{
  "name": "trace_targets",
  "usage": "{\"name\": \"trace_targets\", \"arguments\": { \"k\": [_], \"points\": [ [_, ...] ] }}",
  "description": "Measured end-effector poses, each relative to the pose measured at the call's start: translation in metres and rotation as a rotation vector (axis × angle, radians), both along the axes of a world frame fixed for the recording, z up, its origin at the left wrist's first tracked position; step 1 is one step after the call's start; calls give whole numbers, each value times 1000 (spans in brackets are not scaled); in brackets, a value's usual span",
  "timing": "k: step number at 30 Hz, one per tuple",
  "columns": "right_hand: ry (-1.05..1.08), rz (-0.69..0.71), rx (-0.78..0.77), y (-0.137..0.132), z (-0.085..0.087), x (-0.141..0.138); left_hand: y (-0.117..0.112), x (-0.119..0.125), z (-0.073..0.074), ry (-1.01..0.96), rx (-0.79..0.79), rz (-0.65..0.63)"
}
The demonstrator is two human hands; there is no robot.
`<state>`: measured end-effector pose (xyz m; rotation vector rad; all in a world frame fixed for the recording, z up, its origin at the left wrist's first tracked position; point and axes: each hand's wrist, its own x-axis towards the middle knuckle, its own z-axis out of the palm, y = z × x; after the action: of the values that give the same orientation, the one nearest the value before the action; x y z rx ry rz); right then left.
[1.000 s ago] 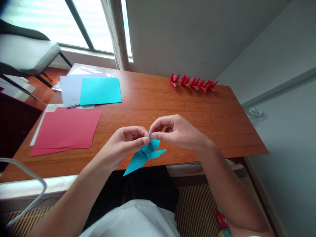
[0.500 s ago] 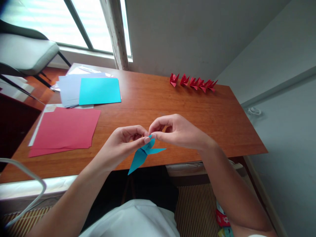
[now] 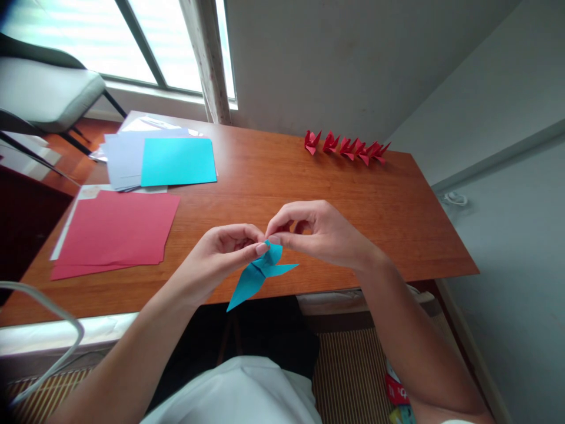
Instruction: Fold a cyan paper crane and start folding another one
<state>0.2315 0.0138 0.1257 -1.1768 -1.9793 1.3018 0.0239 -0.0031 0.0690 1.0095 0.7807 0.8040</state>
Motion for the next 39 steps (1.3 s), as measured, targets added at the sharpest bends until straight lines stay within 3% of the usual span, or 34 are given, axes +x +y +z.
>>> {"name": "trace_targets", "arguments": {
  "k": [13,39],
  "points": [
    [27,22,-26,1,-7,0,0,-1,1,-81,-85,-31],
    [56,-8,-35,-1,-4,-1,-1,0,0,-131,-126,-20]
  ]
}}
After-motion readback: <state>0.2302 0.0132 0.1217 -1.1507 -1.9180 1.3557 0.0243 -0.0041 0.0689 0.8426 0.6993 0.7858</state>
